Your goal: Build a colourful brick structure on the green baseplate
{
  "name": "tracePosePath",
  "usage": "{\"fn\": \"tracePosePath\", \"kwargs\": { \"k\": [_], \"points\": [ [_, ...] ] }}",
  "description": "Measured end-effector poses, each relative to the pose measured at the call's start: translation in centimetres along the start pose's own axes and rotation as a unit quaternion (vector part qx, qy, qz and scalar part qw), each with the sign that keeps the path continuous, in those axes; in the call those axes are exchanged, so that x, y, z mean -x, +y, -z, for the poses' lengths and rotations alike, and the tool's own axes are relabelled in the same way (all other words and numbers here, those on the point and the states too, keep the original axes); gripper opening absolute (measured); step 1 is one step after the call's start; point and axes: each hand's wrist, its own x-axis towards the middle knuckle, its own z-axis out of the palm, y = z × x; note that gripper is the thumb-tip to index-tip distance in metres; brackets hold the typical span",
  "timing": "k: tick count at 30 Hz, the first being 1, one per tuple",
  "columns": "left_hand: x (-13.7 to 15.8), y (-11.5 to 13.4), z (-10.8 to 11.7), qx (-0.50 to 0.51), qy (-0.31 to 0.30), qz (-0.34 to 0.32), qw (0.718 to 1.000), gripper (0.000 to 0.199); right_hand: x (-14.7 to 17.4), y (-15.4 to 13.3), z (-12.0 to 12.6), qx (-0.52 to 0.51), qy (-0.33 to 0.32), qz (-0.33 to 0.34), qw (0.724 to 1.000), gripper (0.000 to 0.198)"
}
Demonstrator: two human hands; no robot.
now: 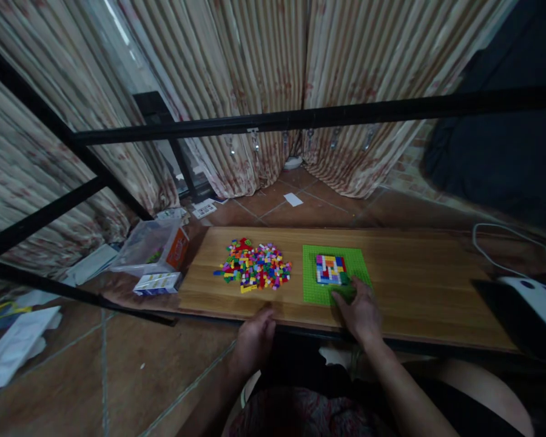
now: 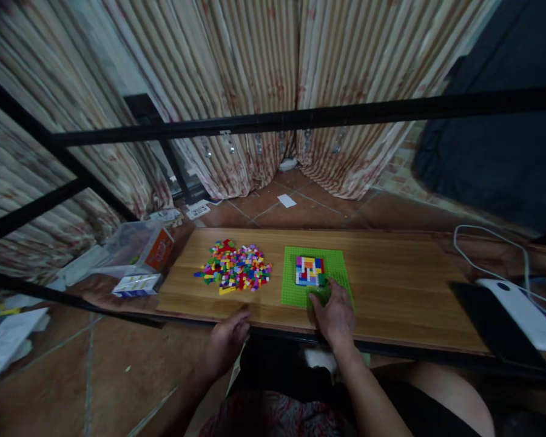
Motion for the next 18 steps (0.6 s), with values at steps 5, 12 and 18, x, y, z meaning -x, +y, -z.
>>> {"fn": "tracePosePath", "kwargs": {
  "k": [5,12,18],
  "points": [
    [-1.3,-1.9,2.6,-0.027,0.114,-0.009,0.993,0.031,-0.3,1.5,0.5,0.009,0.016,0.014,1.000,0.072],
    [-3.7,-5.6,5.6,-0.122,0.288,0.028,0.949,0.037,2.2,-4.1,0.7,-0.064,0.008,0.161,0.985,0.051],
    [-7.6,-7.4,6.0,-0.166,0.323,0.070,0.929,0.047,1.3,-10.8,-5.0,-0.123,-0.088,0.183,0.971,0.062]
  ]
}}
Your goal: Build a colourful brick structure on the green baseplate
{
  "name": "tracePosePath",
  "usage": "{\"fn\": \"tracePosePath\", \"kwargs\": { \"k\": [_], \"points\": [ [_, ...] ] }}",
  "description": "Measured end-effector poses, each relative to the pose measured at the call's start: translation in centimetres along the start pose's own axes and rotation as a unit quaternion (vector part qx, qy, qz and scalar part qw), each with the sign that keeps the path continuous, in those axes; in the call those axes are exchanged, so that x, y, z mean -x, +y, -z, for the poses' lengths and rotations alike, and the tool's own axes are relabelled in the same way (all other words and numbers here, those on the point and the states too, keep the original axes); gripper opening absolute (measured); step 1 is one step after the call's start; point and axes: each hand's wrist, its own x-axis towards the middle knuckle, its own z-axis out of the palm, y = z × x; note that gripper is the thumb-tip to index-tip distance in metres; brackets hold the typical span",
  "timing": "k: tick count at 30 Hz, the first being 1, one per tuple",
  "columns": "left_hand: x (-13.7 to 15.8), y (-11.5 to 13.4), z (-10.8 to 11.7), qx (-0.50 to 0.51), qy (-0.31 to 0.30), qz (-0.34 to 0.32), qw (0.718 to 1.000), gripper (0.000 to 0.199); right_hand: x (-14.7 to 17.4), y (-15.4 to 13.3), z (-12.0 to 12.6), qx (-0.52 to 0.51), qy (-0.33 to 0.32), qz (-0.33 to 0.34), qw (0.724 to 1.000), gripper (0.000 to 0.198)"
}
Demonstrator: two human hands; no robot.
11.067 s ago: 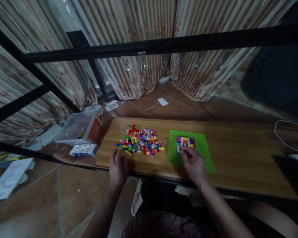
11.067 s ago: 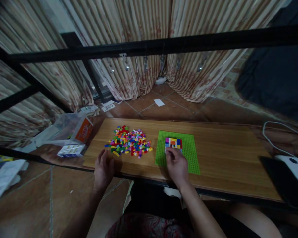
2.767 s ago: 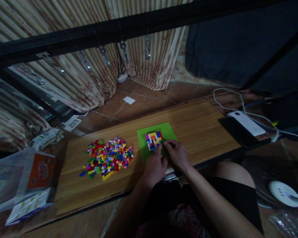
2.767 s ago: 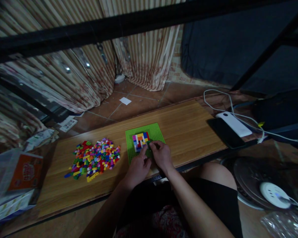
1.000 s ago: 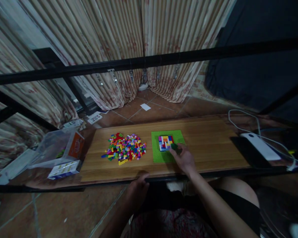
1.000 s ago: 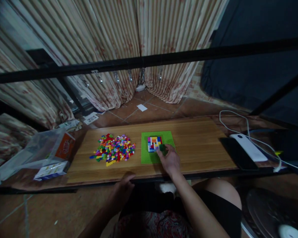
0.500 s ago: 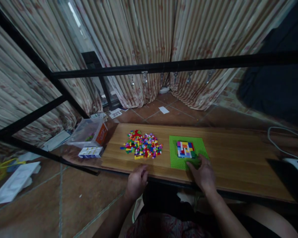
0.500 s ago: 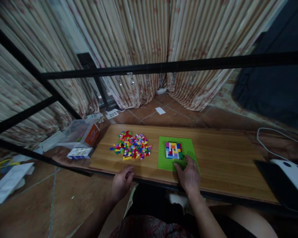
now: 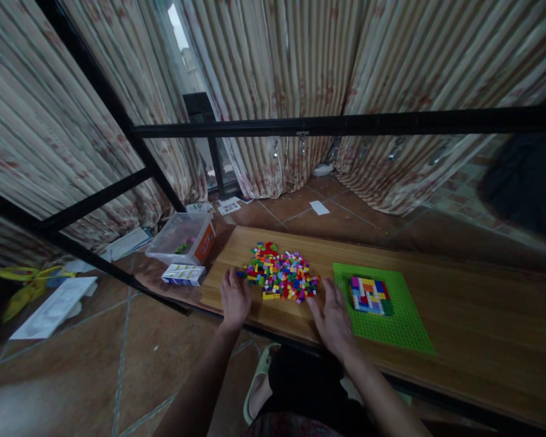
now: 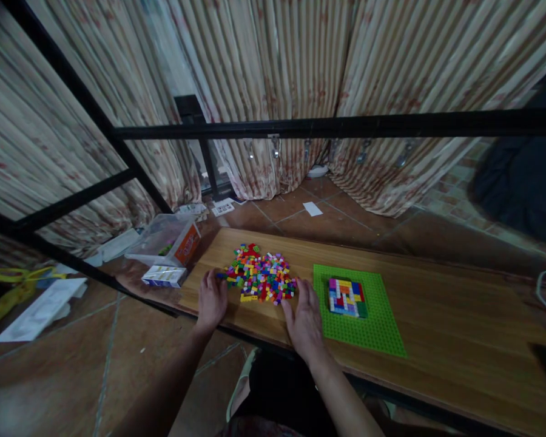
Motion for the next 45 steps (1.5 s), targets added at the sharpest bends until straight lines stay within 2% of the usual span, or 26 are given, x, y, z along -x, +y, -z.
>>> {"fn": "tracePosePath", "kwargs": {
  "k": [4,9,19,25,30,36,40,45],
  "points": [
    [-1.6,0.5,-1.4,-0.008,-0.012,0.000,1.000,0.048,-3.1,-0.1,-3.3,0.013,-0.017,-0.033,0.999,0.065],
    [-1.7,0.9,-2.1,0.010,-0.036,-0.033,0.999,0.046,-4.2,-1.1,-5.2,-0.010,-0.010,-0.036,0.999,0.064],
    [-0.9,1.1,-1.6,0.058,-0.072,-0.082,0.992,0.046,-3.6,-3.8,-6.3,-0.088,-0.009,-0.025,0.996,0.057],
    [-0.9,0.5,-1.8,0.095,-0.056,-0.085,0.990,0.043,-4.1,-5.2,-6.2,-0.106,-0.031,0.040,0.993,0.049],
    [-1.1,0.5,-1.5,0.122,-0.038,-0.057,0.990,0.040,-7.2,-5.9,-6.6,-0.054,-0.039,0.093,0.993,0.037],
    [-1.4,0.3,-1.4,0.152,-0.031,-0.025,0.988,0.036,-11.1,-7.0,-9.8,0.054,-0.101,0.111,0.987,0.031],
    [-1.6,-0.2,-1.5,0.164,-0.040,-0.021,0.985,0.035,-11.5,-7.4,-11.1,0.075,-0.112,0.094,0.986,0.020],
    [-2.0,-0.5,-1.5,0.150,-0.049,-0.014,0.987,0.037,-11.0,-8.3,-10.0,0.037,-0.098,0.082,0.991,0.012]
  ]
}}
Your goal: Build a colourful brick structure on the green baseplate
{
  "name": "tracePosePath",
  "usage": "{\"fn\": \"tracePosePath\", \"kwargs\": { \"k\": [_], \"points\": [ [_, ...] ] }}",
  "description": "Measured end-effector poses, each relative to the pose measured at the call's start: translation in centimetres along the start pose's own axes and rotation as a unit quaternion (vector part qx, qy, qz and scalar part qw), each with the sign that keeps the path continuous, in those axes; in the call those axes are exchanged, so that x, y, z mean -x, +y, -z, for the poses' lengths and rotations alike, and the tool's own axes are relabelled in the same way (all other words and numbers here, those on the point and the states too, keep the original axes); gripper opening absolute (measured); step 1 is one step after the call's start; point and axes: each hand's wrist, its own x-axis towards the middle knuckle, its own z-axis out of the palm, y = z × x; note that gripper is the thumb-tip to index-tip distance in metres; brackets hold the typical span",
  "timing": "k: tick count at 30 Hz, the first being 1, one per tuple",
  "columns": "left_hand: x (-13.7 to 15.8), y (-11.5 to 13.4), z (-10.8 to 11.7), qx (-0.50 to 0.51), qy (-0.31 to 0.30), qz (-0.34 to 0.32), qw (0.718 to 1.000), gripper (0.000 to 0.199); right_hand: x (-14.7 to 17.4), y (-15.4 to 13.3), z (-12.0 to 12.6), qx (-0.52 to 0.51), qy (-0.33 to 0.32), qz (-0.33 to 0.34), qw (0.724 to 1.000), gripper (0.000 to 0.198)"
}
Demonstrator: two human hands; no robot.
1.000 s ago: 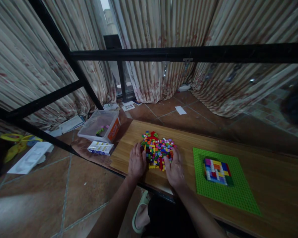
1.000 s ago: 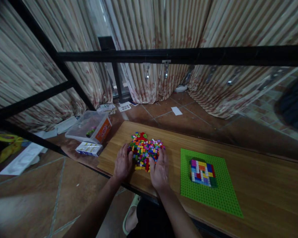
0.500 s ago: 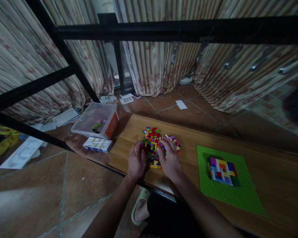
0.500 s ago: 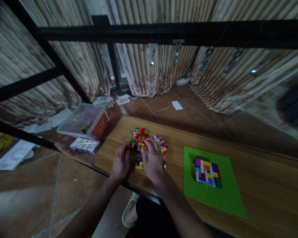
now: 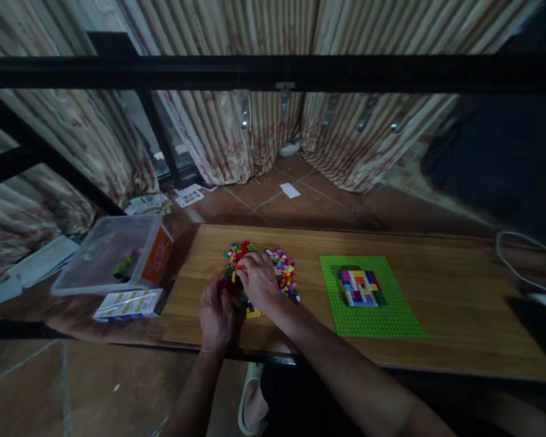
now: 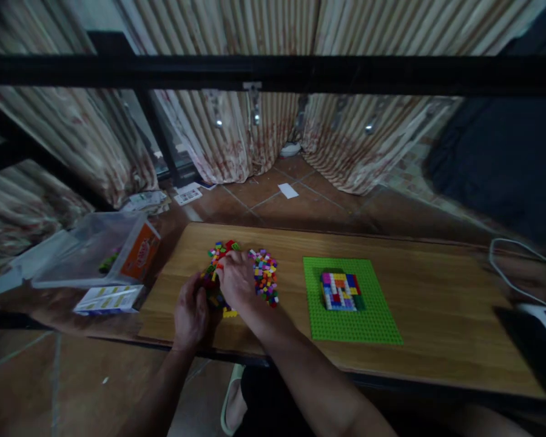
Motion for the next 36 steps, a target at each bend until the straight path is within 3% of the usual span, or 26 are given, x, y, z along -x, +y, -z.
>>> {"fn": "tracePosePath", "kwargs": {
  "k": [5,9,15,18,21,24,26,28,34,36],
  "points": [
    [-0.6,0.1,0.3,-0.026,-0.023,0.007,0.999,0.040,3.0,-1.4,2.9,-0.152,0.018,-0.031,0.988,0.017],
    [-0.8,0.3,0.4,-0.048,-0.029,0.019,0.998,0.042,7.6,-0.8,5.6,-0.315,0.035,-0.102,0.943,0.016],
    [-0.9,0.3,0.3,-0.071,-0.019,0.004,0.997,0.042,14.9,4.0,9.8,-0.368,0.121,-0.253,0.886,0.013],
    [-1.0,0.1,0.2,-0.073,-0.010,-0.003,0.997,0.040,17.7,7.0,11.5,-0.398,0.196,-0.333,0.832,0.020],
    [-1.2,-0.1,0.1,-0.082,-0.005,-0.010,0.997,0.038,19.4,9.4,13.1,-0.427,0.261,-0.371,0.782,0.030],
    [-1.3,-0.2,0.1,-0.103,-0.008,-0.021,0.994,0.039,20.1,10.7,14.2,-0.433,0.314,-0.376,0.756,0.035],
    [-1.4,-0.2,0.1,-0.109,-0.009,-0.028,0.994,0.039,20.0,11.2,14.6,-0.426,0.331,-0.369,0.757,0.036],
    [-1.4,0.0,0.1,-0.109,-0.008,-0.029,0.994,0.038,19.8,11.5,14.8,-0.403,0.334,-0.357,0.774,0.037],
    [-1.4,0.3,0.2,-0.126,-0.012,-0.022,0.992,0.038,18.5,12.4,14.8,-0.177,0.307,-0.267,0.896,0.026],
    [-1.4,0.4,0.2,-0.127,-0.013,-0.024,0.991,0.038,18.1,12.6,14.6,-0.111,0.299,-0.238,0.917,0.023]
  ]
}}
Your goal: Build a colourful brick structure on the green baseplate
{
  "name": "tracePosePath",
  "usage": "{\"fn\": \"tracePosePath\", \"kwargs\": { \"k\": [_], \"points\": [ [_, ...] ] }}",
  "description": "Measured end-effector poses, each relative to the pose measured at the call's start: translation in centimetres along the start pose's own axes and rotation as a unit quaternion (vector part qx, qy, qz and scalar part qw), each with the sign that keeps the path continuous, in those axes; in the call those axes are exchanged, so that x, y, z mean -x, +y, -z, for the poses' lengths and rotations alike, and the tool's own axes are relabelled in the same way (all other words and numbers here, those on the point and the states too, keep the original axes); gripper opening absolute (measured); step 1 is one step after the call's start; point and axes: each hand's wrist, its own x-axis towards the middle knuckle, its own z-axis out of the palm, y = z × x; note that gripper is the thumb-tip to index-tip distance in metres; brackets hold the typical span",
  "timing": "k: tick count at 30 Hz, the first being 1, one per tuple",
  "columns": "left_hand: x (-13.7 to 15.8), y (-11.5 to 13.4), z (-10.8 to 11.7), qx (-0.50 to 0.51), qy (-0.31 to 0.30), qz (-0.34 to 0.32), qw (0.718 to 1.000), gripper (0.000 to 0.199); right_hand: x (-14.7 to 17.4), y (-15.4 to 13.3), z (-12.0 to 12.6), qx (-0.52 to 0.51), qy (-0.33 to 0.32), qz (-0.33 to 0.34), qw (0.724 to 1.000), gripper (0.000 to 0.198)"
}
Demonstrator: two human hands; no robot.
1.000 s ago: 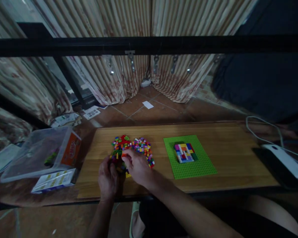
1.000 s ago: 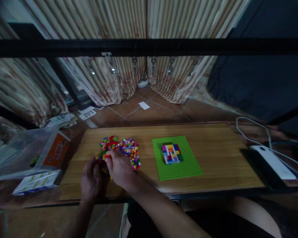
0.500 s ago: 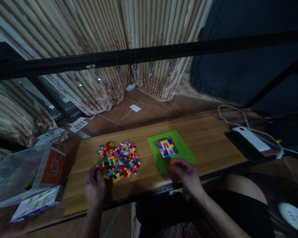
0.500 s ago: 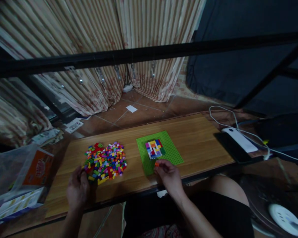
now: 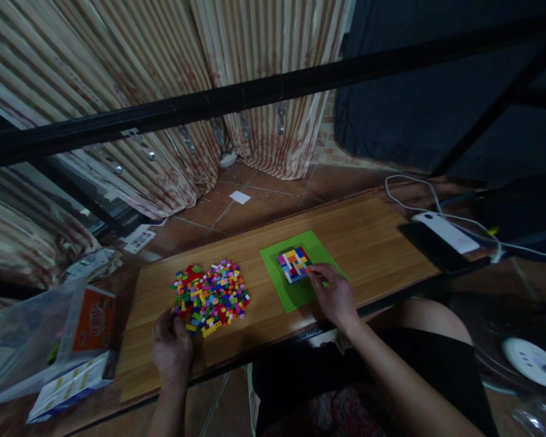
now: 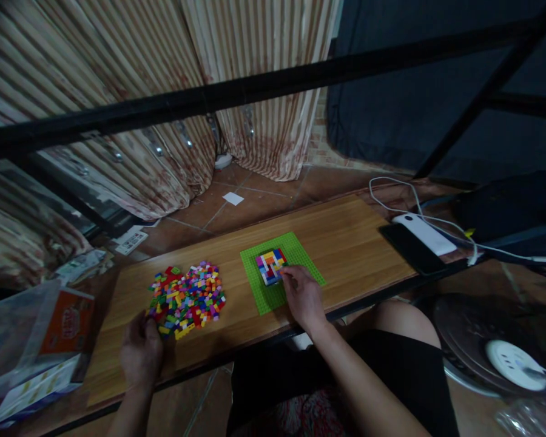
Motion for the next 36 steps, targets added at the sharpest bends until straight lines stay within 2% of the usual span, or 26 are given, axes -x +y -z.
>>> {"fn": "tracePosePath", "kwargs": {
  "k": [3,9,16,22,31,36],
  "points": [
    [0.0,0.0,0.0,0.007,0.008,0.000,1.000,0.036,-0.2,0.2,-0.5,0.048,0.009,0.040,0.998,0.021],
    [0.0,0.2,0.1,0.004,0.007,0.001,1.000,0.036,0.0,0.7,-0.9,0.091,0.036,0.077,0.992,0.019],
    [0.0,0.3,0.1,-0.005,-0.005,0.017,1.000,0.039,-0.5,1.3,-2.3,0.120,0.046,0.076,0.989,0.015],
    [0.0,0.1,0.0,0.001,0.002,0.010,1.000,0.037,-0.3,1.9,-2.8,0.165,0.090,0.067,0.980,0.015],
    [0.0,0.1,0.0,0.006,0.007,-0.006,1.000,0.037,-0.5,1.8,-2.6,0.122,0.102,0.048,0.986,0.018],
    [0.0,0.0,-0.1,0.006,0.006,-0.001,1.000,0.036,-1.0,1.7,-2.2,0.054,0.116,-0.013,0.992,0.024]
  ]
}}
